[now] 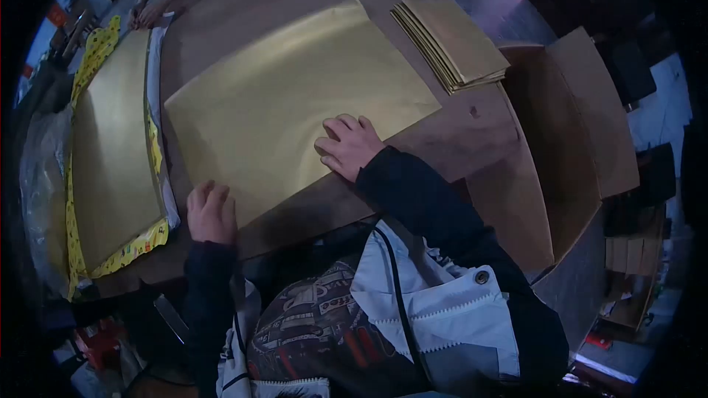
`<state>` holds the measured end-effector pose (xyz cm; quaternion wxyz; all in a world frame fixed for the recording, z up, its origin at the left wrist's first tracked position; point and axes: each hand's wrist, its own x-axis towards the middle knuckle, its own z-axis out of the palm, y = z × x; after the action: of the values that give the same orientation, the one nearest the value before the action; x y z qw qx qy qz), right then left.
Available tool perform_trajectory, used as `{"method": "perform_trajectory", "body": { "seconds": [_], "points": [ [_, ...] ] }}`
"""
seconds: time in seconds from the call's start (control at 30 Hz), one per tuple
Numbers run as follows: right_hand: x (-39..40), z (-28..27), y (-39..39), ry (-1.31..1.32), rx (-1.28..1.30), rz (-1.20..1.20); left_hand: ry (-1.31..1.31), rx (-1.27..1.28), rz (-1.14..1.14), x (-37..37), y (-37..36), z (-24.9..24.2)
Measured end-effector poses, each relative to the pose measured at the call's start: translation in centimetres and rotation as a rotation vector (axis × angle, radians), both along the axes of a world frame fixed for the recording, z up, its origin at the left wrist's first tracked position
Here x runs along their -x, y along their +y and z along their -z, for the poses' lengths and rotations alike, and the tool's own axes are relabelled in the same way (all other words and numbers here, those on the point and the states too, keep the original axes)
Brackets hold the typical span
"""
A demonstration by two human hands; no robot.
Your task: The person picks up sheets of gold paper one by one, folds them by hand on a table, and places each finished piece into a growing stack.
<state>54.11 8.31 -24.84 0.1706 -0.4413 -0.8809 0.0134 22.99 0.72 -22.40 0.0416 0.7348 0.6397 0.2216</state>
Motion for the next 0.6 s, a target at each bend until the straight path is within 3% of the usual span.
{"method": "perform_trajectory", "body": {
  "seconds": [0.03, 0.1, 0.23, 0.33, 0.47, 0.6],
  "points": [
    [0.0, -0.2, -0.1, -0.015, 0.009, 0.002, -0.08, 0.055, 0.026, -1.3, 0.4, -0.1],
    [-0.1, 0.1, 0.0, 0.022, -0.054, -0.029, 0.019, 0.017, 0.119, -2.0, 1.0, 2.4],
    [0.2, -2.7, 1.2, -0.146, 0.264, -0.092, 0.228, 0.141, 0.043, -2.5, 0.9, 2.8],
    [3.2, -3.6, 3.7, -0.233, 0.074, -0.111, 0.189, 0.156, 0.117, -2.3, 0.9, 2.6],
    [10.2, -1.7, 5.7, -0.063, 0.058, -0.32, 0.166, 0.119, 0.132, -2.3, 1.0, 3.2],
    [14.4, 1.3, 9.2, -0.081, 0.035, -0.312, 0.119, 0.185, 0.143, -2.0, 0.9, 2.8]
  ]
}}
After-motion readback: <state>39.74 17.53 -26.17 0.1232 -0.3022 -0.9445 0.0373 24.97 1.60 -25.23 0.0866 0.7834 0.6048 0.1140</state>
